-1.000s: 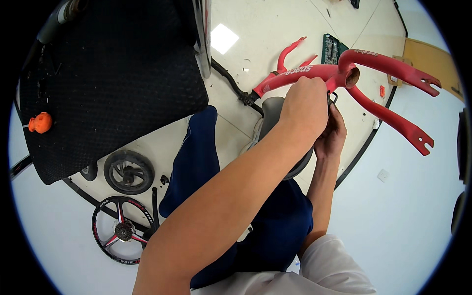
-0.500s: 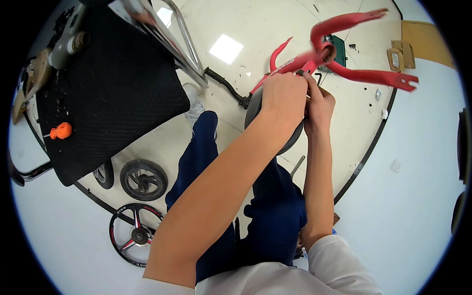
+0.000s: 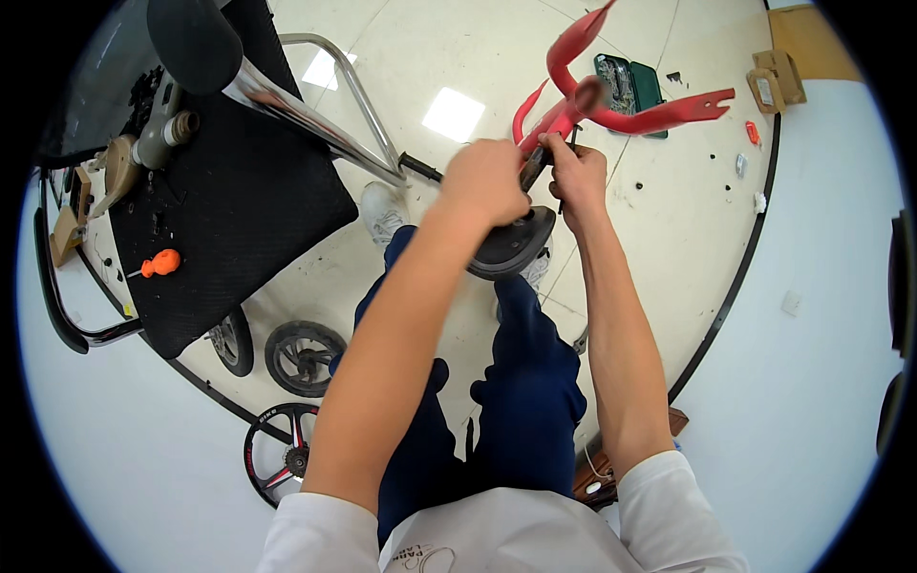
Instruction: The person assembles a red scooter frame by attaching the handlebar, inserting a metal rod, and tightening bolts with a screwdriver and wrench. They then attach a wheel to the frame.
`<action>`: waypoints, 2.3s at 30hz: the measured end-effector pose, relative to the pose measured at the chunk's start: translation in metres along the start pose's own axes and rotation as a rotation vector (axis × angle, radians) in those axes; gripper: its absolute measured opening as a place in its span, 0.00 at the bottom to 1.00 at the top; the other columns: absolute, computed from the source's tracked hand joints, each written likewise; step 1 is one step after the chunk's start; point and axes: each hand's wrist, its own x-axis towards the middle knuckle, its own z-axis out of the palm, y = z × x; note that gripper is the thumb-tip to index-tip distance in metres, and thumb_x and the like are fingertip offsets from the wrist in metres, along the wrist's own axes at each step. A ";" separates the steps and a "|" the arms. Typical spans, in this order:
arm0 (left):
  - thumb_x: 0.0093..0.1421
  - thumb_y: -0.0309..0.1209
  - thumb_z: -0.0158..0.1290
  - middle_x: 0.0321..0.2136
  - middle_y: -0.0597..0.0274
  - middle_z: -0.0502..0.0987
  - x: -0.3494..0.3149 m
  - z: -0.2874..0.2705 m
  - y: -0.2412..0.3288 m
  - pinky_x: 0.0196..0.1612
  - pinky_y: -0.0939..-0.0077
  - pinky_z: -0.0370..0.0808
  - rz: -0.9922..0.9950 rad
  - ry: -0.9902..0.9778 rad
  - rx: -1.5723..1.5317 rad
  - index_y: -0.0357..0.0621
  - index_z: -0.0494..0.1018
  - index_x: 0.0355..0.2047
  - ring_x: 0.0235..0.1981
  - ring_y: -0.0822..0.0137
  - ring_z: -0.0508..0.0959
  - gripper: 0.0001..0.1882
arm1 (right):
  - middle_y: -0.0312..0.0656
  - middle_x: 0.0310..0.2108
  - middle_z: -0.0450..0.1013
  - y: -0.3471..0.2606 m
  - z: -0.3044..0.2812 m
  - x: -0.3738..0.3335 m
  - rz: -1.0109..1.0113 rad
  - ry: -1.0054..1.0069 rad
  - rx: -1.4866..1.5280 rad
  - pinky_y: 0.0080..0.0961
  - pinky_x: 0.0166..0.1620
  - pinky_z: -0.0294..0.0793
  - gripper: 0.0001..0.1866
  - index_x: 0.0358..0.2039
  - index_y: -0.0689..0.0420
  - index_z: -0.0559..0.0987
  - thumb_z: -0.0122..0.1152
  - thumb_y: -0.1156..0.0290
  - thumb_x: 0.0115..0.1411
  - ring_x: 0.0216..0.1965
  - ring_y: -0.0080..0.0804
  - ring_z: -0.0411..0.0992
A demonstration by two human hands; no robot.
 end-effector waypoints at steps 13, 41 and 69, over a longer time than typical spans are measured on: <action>0.49 0.27 0.64 0.39 0.50 0.80 -0.013 -0.008 -0.024 0.45 0.71 0.76 -0.301 -0.249 -0.510 0.29 0.72 0.49 0.39 0.62 0.80 0.27 | 0.50 0.54 0.71 0.057 -0.022 0.030 0.062 -0.720 0.929 0.08 0.18 0.46 0.31 0.59 0.63 0.67 0.52 0.50 0.66 0.15 0.11 0.45; 0.49 0.30 0.65 0.38 0.47 0.81 -0.008 0.000 -0.018 0.45 0.69 0.76 -0.313 -0.170 -0.264 0.31 0.74 0.48 0.40 0.57 0.81 0.27 | 0.27 0.21 0.66 0.037 -0.042 -0.017 0.179 -0.446 0.167 0.16 0.18 0.48 0.19 0.39 0.62 0.79 0.67 0.58 0.58 0.15 0.12 0.54; 0.49 0.33 0.63 0.44 0.39 0.78 -0.036 -0.008 0.000 0.52 0.63 0.73 -0.382 -0.135 -0.176 0.30 0.71 0.52 0.48 0.47 0.78 0.31 | 0.46 0.30 0.79 -0.007 -0.023 0.059 0.092 -0.299 0.377 0.16 0.14 0.45 0.13 0.31 0.60 0.75 0.66 0.63 0.58 0.11 0.12 0.48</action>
